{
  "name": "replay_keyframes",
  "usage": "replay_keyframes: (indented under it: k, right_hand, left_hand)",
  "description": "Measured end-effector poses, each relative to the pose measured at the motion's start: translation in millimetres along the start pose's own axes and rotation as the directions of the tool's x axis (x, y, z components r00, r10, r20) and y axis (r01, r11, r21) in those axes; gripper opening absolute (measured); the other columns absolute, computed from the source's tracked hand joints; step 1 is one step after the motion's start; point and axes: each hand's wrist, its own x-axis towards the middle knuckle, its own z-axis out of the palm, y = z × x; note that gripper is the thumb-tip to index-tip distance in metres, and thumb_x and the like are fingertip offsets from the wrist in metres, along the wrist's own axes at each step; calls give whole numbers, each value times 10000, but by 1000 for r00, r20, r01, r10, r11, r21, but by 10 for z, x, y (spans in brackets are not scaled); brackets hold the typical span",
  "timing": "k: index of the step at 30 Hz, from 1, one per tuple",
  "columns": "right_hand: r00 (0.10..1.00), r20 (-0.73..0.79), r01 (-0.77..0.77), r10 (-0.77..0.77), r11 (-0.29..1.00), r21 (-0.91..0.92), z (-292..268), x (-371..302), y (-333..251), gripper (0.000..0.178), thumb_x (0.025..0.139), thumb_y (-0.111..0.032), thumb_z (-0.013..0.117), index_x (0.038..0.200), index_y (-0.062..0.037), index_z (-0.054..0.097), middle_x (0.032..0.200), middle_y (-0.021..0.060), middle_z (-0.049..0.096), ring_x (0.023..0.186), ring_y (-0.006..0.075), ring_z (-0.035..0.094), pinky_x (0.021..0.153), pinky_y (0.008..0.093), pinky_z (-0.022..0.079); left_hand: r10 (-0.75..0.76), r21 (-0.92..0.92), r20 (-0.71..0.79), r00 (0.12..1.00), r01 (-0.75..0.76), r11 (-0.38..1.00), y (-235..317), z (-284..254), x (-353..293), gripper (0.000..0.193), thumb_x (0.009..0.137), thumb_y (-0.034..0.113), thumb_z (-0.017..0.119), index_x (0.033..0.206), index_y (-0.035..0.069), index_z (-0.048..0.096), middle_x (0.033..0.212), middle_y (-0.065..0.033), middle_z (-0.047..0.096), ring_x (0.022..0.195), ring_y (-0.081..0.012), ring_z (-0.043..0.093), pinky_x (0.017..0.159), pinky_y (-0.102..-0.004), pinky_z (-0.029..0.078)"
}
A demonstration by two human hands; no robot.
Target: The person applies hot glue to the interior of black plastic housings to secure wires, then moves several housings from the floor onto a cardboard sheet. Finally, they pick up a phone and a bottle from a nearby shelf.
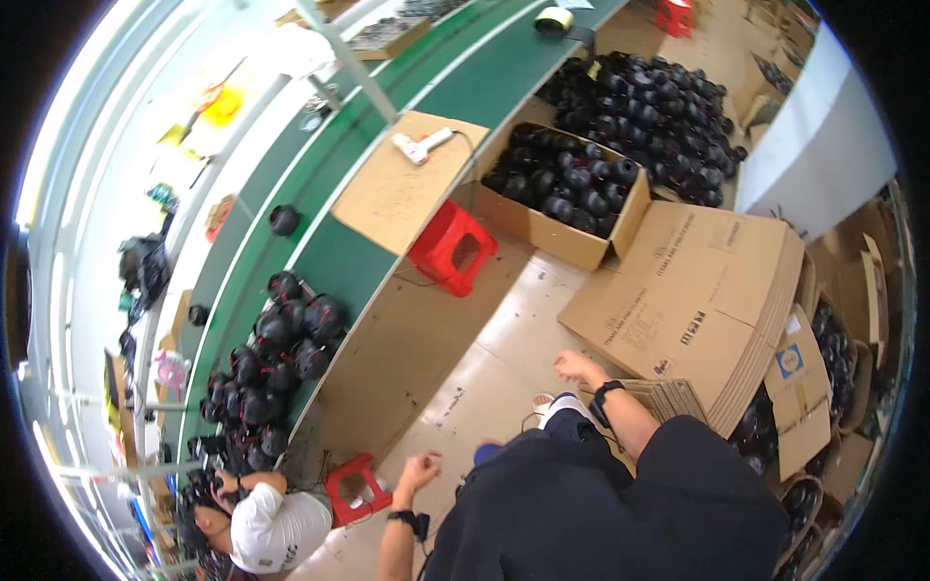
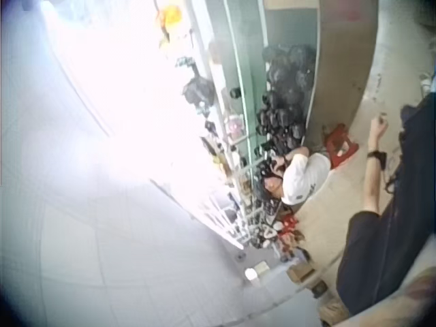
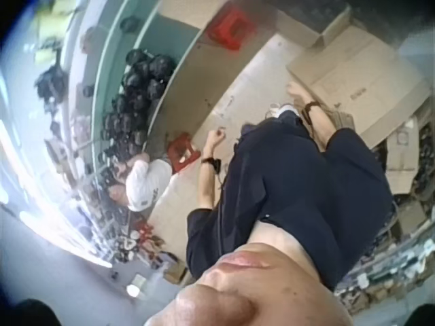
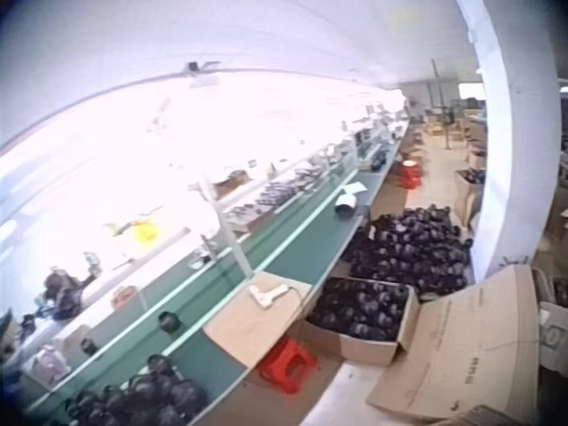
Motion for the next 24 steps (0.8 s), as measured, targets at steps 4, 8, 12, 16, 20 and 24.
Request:
replay_keyframes:
  k: [4, 8, 12, 16, 20, 24]
  right_hand:
    - [980, 188, -75, 60, 995, 71, -93, 363, -438, 349, 886, -232, 535, 1174, -52, 615, 979, 85, 717, 774, 204, 700, 666, 353, 540]
    - [980, 197, -6, 36, 988, -151, -644, 961, -998, 418, 881, -230, 541, 1262, -57, 541, 1015, 114, 706, 870, 217, 694, 757, 374, 533]
    - [938, -159, 248, -309, 916, -315, -1075, 1548, -1901, 428, 822, -98, 555, 1247, -51, 530, 1098, 180, 650, 1030, 294, 637, 847, 399, 511]
    - [815, -353, 240, -461, 821, -517, -1464, 2150, -3088, 436, 801, -37, 554, 1234, -45, 505, 1147, 215, 553, 1091, 383, 541, 977, 434, 437]
    - [517, -417, 363, -748, 632, -684, -1815, 2971, -4150, 456, 821, -25, 537, 1272, -22, 476, 1278, 247, 473, 1186, 409, 465, 1014, 450, 404]
    - [368, -445, 296, -817, 556, -776, -2220, 3864, -5001, 450, 854, -76, 558, 1288, 3, 468, 1348, 270, 421, 1226, 447, 426, 1025, 479, 381]
  left_hand:
    - [274, 128, -297, 915, -246, 961, 739, -746, 1336, 175, 839, 119, 586, 976, 84, 689, 724, -185, 648, 633, -286, 665, 584, -378, 516]
    - [535, 184, -411, 738, -507, 842, 1780, -1420, 2659, 226, 847, -8, 549, 1022, 69, 670, 898, -178, 677, 815, -320, 673, 715, -382, 535]
    - [659, 268, -512, 550, -627, 731, 1953, -2232, 3824, 275, 815, -24, 546, 1050, 59, 662, 1039, -172, 662, 915, -320, 650, 766, -372, 532]
    - [222, -30, -761, 609, -375, 927, 1784, -3195, 4913, 279, 779, 20, 600, 1055, 16, 640, 1020, -151, 661, 889, -300, 632, 755, -365, 526]
    - [-98, -192, -913, 396, -204, 960, 1422, -4210, 5765, 464, 784, 95, 666, 1214, -20, 534, 1172, -194, 596, 1096, -322, 572, 970, -413, 431]
    - [-273, -260, -907, 322, 84, 962, 1040, -5030, 6255, 775, 758, 232, 746, 1353, -81, 359, 1333, -286, 476, 1253, -390, 471, 1047, -433, 387]
